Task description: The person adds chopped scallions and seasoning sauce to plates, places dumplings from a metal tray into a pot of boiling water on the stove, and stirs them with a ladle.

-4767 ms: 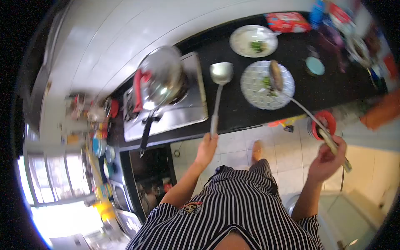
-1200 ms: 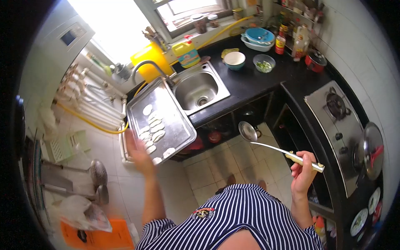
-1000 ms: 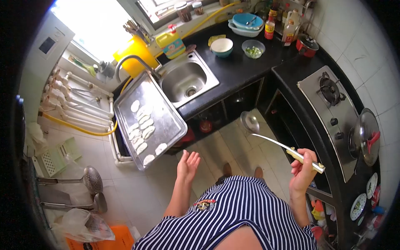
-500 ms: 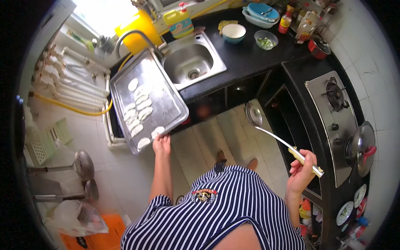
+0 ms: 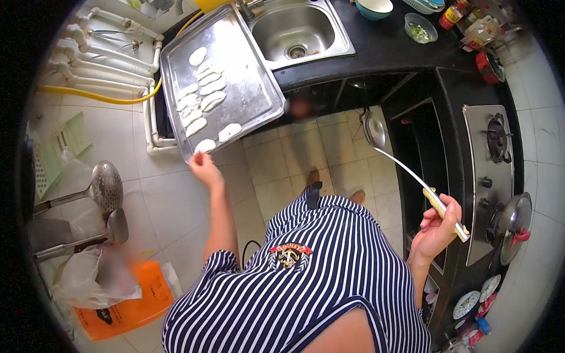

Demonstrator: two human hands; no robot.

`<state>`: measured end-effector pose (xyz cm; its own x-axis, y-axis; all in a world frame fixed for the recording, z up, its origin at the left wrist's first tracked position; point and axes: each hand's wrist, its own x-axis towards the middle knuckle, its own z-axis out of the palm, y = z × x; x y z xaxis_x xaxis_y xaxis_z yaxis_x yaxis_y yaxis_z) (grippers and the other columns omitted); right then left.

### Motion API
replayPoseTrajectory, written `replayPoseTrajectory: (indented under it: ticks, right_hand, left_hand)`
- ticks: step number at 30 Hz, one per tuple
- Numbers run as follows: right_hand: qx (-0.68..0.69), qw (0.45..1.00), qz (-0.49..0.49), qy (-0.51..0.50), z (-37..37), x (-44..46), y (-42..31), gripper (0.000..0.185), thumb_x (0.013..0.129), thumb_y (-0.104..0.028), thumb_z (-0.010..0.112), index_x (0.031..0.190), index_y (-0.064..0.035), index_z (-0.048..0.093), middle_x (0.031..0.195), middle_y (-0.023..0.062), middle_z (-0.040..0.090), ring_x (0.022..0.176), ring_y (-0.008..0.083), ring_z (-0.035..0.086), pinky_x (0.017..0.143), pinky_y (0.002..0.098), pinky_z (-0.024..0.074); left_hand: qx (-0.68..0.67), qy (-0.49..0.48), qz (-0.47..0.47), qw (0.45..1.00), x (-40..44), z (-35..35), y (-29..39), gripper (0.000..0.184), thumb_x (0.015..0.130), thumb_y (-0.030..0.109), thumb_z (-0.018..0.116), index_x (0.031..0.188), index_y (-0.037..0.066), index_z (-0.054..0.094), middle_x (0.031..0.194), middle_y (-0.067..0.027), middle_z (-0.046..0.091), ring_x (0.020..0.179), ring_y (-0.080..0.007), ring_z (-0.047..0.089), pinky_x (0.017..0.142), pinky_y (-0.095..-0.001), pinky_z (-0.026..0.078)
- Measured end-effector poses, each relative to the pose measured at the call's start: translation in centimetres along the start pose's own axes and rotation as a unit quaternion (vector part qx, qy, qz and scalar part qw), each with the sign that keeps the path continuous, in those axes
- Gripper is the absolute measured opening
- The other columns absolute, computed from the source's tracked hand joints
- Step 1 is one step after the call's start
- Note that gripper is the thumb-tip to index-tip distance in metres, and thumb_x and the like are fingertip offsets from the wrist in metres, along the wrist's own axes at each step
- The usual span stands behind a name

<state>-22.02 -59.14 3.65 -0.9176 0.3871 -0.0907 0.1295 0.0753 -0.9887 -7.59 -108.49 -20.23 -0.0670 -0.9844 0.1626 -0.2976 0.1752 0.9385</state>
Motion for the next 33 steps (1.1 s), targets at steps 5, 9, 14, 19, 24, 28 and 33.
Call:
replayPoseTrajectory:
  ticks: [5,9,14,19,24,28,33]
  right_hand:
    - [0.012,0.999,-0.014,-0.047,1.8,-0.1,-0.1,0.035,0.098,-0.031,0.044,0.102,-0.0005,0.061,0.079,0.0091,0.064,0.054,0.0056,0.05,0.045,0.0171,0.0362]
    - [0.013,0.998,-0.02,-0.06,2.8,-0.5,-0.3,0.035,0.098,-0.03,0.045,0.101,-0.0004,0.062,0.077,0.0079,0.062,0.055,0.0055,0.051,0.045,0.0169,0.037]
    - [0.001,0.998,-0.022,-0.065,4.1,-1.4,-0.5,0.034,0.098,-0.03,0.046,0.1,-0.0011,0.062,0.073,0.0058,0.06,0.055,0.0052,0.051,0.045,0.0168,0.0372]
    - [-0.007,0.997,-0.021,-0.073,4.9,-1.7,-0.7,0.034,0.098,-0.032,0.046,0.101,-0.0019,0.063,0.071,0.0042,0.059,0.055,0.0046,0.051,0.046,0.0167,0.0372]
    - [-0.017,0.996,-0.025,-0.087,5.4,-1.6,-0.7,0.034,0.099,-0.032,0.046,0.101,-0.0022,0.063,0.072,0.004,0.059,0.056,0.0046,0.051,0.046,0.0167,0.0372]
    - [-0.021,0.996,-0.024,-0.088,6.0,-1.5,-0.7,0.034,0.099,-0.032,0.046,0.101,-0.0021,0.063,0.073,0.004,0.059,0.056,0.0045,0.051,0.046,0.0166,0.0372]
    - [-0.027,0.996,-0.023,-0.088,6.5,-1.6,-0.5,0.034,0.098,-0.033,0.047,0.101,-0.0022,0.063,0.073,0.0037,0.059,0.055,0.0045,0.051,0.046,0.0167,0.0376]
  left_hand:
    - [0.222,-0.257,0.069,0.938,9.5,-0.2,4.3,0.02,0.084,0.005,0.066,0.104,0.002,0.066,0.097,-0.0114,0.069,0.088,-0.0202,0.066,0.082,-0.0313,0.051]
    - [0.368,-0.403,0.139,0.826,13.8,0.3,2.1,0.025,0.076,0.009,0.075,0.1,0.005,0.067,0.089,-0.0078,0.068,0.082,-0.016,0.063,0.075,-0.0304,0.051]
    - [0.384,-0.468,0.023,0.796,14.8,0.9,3.1,0.024,0.073,0.012,0.077,0.093,0.003,0.067,0.085,-0.0083,0.068,0.079,-0.0175,0.063,0.07,-0.032,0.05]
    - [0.428,-0.49,-0.028,0.759,14.0,1.1,5.8,0.021,0.072,0.015,0.078,0.086,0.003,0.068,0.086,-0.0105,0.069,0.081,-0.0187,0.065,0.072,-0.0321,0.051]
    - [0.385,-0.513,-0.006,0.767,14.3,0.4,5.8,0.014,0.079,0.013,0.073,0.086,0.005,0.064,0.08,-0.0074,0.065,0.076,-0.0163,0.06,0.069,-0.032,0.049]
    - [0.34,-0.517,0.029,0.785,16.2,0.6,4.6,0.011,0.084,0.01,0.069,0.091,0.005,0.062,0.08,-0.0031,0.061,0.075,-0.0131,0.056,0.069,-0.0296,0.047]
    - [0.121,-0.461,-0.023,0.878,18.7,3.2,7.0,0.011,0.09,0.007,0.066,0.098,0.002,0.061,0.086,-0.0013,0.062,0.079,-0.0089,0.057,0.069,-0.0246,0.048]
